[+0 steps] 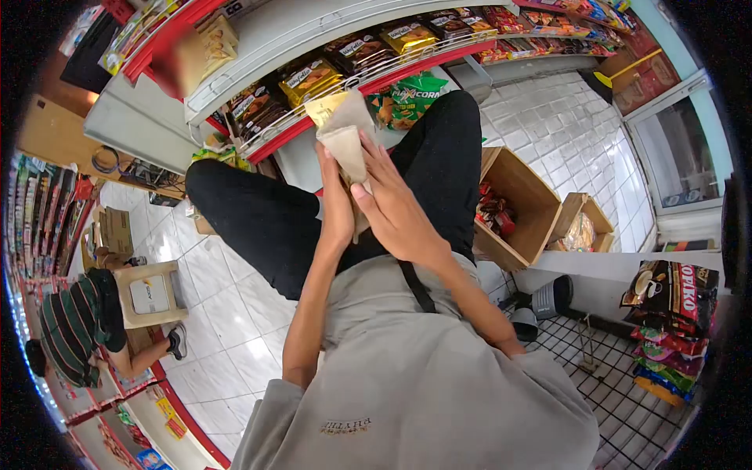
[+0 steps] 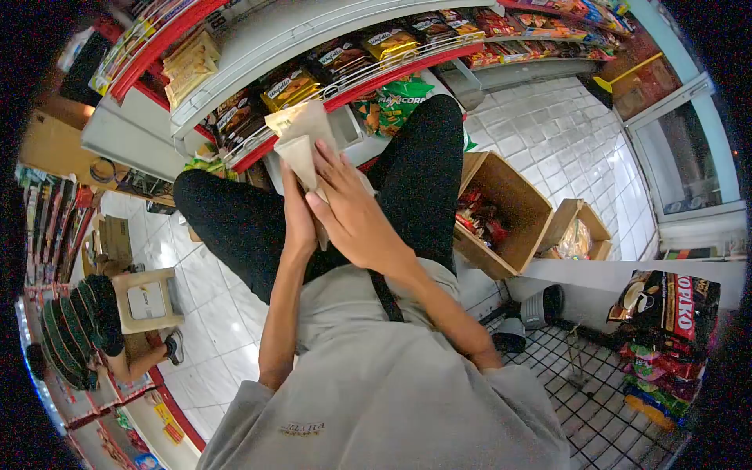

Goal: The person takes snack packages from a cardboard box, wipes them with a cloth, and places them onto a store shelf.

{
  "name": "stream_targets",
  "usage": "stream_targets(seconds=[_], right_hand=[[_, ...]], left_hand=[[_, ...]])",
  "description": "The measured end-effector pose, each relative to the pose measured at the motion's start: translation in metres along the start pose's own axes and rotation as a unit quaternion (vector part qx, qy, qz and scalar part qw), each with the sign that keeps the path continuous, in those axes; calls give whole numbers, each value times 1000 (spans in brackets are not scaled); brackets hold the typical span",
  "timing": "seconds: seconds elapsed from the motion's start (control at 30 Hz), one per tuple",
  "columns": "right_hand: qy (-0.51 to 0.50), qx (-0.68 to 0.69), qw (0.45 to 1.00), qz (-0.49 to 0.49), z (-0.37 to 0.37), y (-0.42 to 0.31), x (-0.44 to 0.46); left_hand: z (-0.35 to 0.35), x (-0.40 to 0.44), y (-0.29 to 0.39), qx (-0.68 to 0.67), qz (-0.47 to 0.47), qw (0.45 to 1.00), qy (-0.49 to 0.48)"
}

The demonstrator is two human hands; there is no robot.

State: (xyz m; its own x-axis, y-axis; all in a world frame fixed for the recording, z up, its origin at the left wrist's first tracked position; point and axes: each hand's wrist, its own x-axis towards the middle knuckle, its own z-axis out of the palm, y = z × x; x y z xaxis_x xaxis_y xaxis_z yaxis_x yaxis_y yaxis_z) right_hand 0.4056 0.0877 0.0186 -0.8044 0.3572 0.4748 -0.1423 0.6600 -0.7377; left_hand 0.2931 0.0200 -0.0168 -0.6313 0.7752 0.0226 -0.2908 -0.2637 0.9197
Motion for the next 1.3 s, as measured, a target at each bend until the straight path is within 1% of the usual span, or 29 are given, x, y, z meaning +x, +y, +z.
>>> stream_targets(seconds=[0.03,0.13,0.2,0.27,0.3,0.37,0.4,0.5,0.57,0.6,0.67,0.7,0.77,0.8,0.83,0.87,0.9,0.93,0.97,1.0,1.07,1.13,1.2,1.23,1.3], right_hand=[[6,0,1000,1,-4,7,5],[83,-146,986,6,-19,34,18],[85,-150,985,24,-23,34,20],[85,-150,983,58,-22,27,17],[87,-151,983,55,-19,24,12],[-35,-80,994,69,-13,21,2],[-37,-82,994,63,-11,25,2],[63,-39,988,138,-2,48,2],[138,48,966,215,2,68,10],[165,124,942,264,7,78,13],[195,297,867,349,20,88,17],[201,348,837,372,26,91,18],[214,387,807,393,35,94,25],[230,389,800,395,35,95,31],[246,391,793,398,34,97,37],[275,396,781,396,30,98,47],[304,400,770,393,24,104,54],[306,394,770,398,20,114,58],[317,320,794,407,18,129,61],[326,245,814,414,15,140,65],[332,168,826,422,8,152,68],[227,138,877,400,-11,143,79],[169,123,897,388,-15,143,79],[182,127,896,384,-13,144,75],[207,131,894,376,-10,148,70]], left_hand=[[3,4,-1,3,-1,1000,-5],[16,0,-20,100,-51,991,-73],[21,-1,-28,109,-79,987,-93],[18,7,-33,56,-102,991,-69],[14,13,-32,17,-110,993,-47],[9,27,-30,-35,-113,993,-12],[9,31,-27,-44,-111,993,1],[21,38,-21,2,-114,993,15],[23,45,-24,27,-116,993,19],[20,49,-34,-19,-114,993,40],[14,61,-46,-109,-111,984,84],[13,69,-49,-108,-112,984,83],[13,83,-57,-86,-75,984,137],[13,86,-60,-77,-59,982,164],[11,86,-63,-80,-67,981,164],[9,83,-64,60,-35,986,150],[8,80,-64,198,-1,971,131],[8,79,-63,331,35,937,107],[9,78,-60,327,31,939,105],[10,76,-53,271,-9,958,93],[8,75,-45,159,-86,981,69],[2,77,-51,142,-79,984,67],[-1,82,-57,112,-54,990,63],[-2,81,-60,111,-59,990,63],[-4,84,-62,52,-126,987,89]])
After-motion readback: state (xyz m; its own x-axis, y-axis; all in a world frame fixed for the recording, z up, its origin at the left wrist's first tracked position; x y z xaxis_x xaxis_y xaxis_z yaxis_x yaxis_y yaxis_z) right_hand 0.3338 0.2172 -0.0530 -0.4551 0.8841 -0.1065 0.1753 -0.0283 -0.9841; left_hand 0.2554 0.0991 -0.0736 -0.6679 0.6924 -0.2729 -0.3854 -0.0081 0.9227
